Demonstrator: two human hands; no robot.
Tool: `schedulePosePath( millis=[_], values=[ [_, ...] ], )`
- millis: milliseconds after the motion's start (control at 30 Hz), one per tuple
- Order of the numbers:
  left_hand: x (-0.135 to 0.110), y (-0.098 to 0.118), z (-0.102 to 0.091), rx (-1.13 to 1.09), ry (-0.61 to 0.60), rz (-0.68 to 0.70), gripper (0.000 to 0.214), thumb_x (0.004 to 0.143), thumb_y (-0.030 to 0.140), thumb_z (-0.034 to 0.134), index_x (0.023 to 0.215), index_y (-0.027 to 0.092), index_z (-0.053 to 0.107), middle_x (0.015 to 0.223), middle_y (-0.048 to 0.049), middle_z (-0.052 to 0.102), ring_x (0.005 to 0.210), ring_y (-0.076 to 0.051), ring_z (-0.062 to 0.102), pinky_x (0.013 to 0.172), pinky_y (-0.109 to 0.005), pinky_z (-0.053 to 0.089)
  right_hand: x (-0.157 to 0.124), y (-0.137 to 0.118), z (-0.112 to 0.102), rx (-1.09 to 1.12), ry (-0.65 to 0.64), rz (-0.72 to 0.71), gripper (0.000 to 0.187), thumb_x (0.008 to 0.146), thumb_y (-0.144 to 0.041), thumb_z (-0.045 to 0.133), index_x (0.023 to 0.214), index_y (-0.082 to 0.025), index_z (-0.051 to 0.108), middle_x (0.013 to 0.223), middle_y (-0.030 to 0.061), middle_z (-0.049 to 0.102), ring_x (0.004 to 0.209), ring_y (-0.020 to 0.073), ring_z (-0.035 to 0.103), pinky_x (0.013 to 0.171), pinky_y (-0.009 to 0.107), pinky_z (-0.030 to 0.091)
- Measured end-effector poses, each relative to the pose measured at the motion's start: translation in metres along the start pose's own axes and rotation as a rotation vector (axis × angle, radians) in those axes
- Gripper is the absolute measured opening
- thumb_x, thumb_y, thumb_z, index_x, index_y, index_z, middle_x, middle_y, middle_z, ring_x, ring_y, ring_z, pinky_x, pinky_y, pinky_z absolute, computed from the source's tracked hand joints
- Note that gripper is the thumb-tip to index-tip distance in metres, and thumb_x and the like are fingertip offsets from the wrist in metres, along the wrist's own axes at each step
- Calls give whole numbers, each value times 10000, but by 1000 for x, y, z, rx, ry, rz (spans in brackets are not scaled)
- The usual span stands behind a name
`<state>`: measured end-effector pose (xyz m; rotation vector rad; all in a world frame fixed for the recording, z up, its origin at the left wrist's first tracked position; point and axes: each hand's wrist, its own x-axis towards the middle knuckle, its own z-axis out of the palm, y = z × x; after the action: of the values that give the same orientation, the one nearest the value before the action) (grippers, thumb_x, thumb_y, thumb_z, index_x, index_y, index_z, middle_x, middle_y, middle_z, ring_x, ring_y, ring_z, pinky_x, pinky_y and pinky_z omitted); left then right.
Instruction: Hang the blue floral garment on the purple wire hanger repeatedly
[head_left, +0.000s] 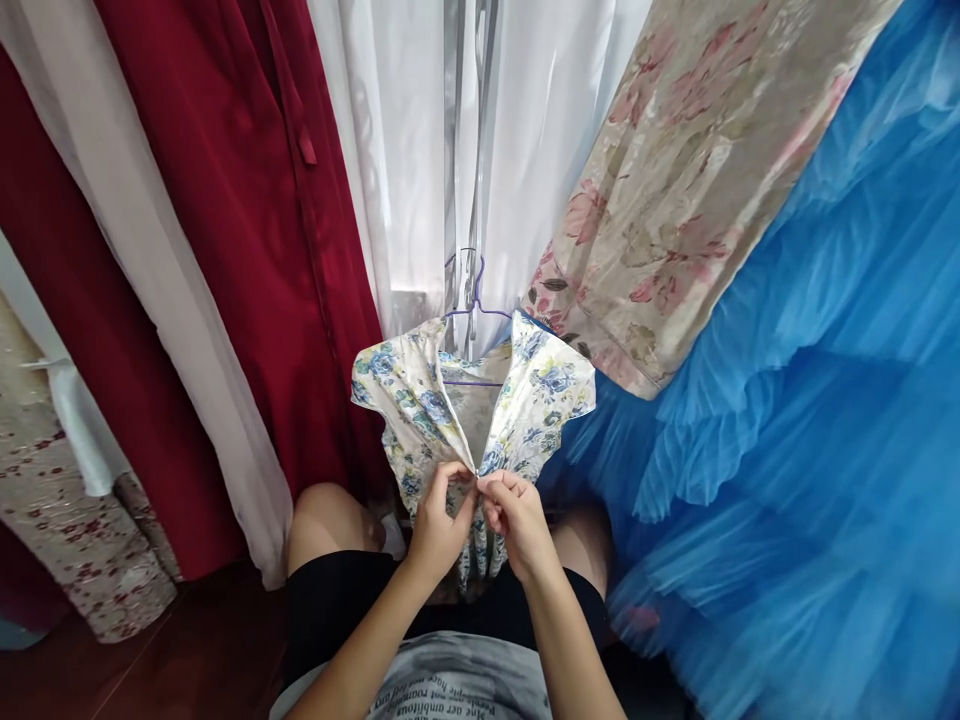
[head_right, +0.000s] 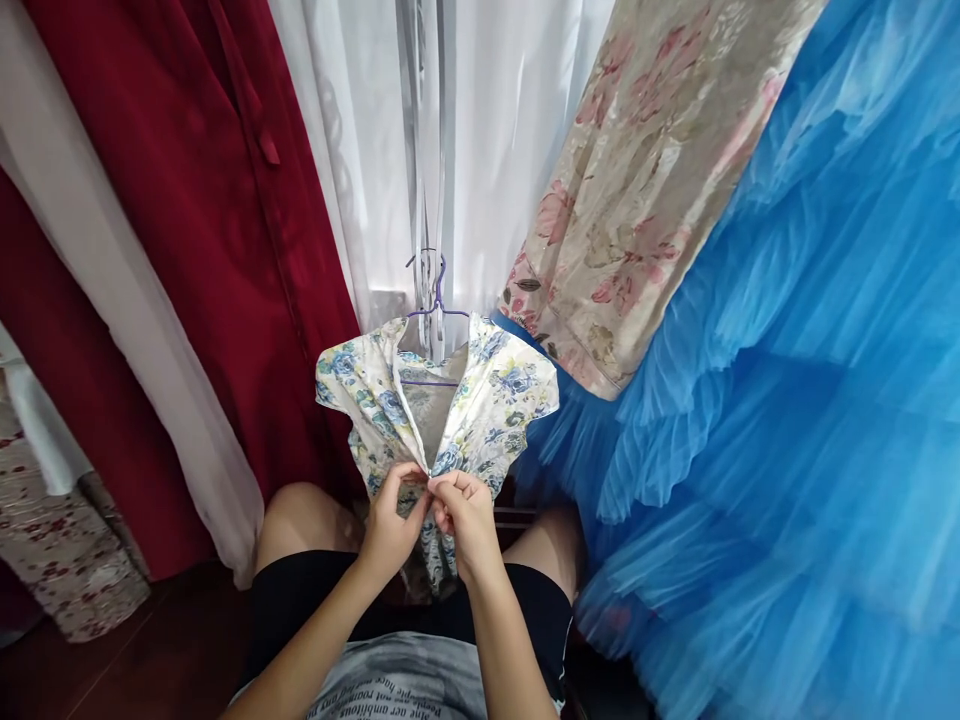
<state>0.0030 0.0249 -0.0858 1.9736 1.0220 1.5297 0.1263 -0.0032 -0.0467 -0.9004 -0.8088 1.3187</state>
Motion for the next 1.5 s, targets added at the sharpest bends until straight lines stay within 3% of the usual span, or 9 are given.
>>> schedulePosePath(
  millis=[300,567,733,1000,1167,1233,1367,1400,1500],
  values=[
    [13,-14,7,-60,30,-117,121,927,239,578,1046,220,571,1010,-63,685,982,-220,677,878,-321,518,23,2,10,-212,-1,-31,216,729,-346,691,609,-186,610,402,-42,536,336,74,361,390,223,259],
    [13,-37,13,-67,-16,-71,103,889,286,638,866,195,596,811,-32,654,769,-188,654,749,-286,531,30,9,18,-101,170,-187,140,710,-278,667,628,-203,582,413,-65,520,373,93,408,427,224,308],
    [6,-38,16,-16,-90,-71,167,878,324,674,834,182,599,774,-47,660,731,-195,664,718,-287,550,63,-22,25,15,198,-237,118,725,-265,676,656,-184,627,444,-78,510,397,79,351,436,221,272],
    [-3,-24,17,80,-154,-63,154,902,334,662,856,191,629,795,-36,680,712,-190,673,686,-285,555,146,-115,61,-50,179,-420,330,872,-234,639,568,-173,527,465,-85,423,450,59,347,496,195,270],
    [-4,-24,12,88,-203,-61,149,934,342,629,879,203,618,818,-33,668,752,-200,682,721,-304,564,135,-115,60,-56,83,-444,312,880,-280,632,604,-180,529,484,-80,468,434,56,376,487,198,289],
    [12,-13,5,103,-185,-6,119,959,318,597,965,204,633,914,-48,681,834,-205,688,788,-321,565,123,-105,54,-60,85,-439,248,850,-276,643,639,-190,546,469,-87,483,424,66,388,474,203,292],
    [86,22,-14,173,165,247,297,983,289,566,1264,194,584,1288,-128,602,1002,-214,657,830,-331,562,115,-95,50,-52,37,-459,197,836,-308,638,697,-210,538,455,-105,470,410,73,376,464,209,285],
    [109,29,-18,209,187,303,349,1002,283,528,1339,193,547,1390,-145,549,1014,-209,654,831,-334,561,115,-95,51,-56,22,-473,203,843,-323,640,708,-213,535,462,-105,468,413,73,376,467,209,287],
    [169,40,-28,321,-2,420,396,1028,314,451,1363,125,543,1331,-151,594,1064,-235,653,874,-379,551,111,-98,52,-100,-35,-501,196,874,-364,639,776,-215,558,498,-97,482,434,77,395,483,218,312]
  ],
)
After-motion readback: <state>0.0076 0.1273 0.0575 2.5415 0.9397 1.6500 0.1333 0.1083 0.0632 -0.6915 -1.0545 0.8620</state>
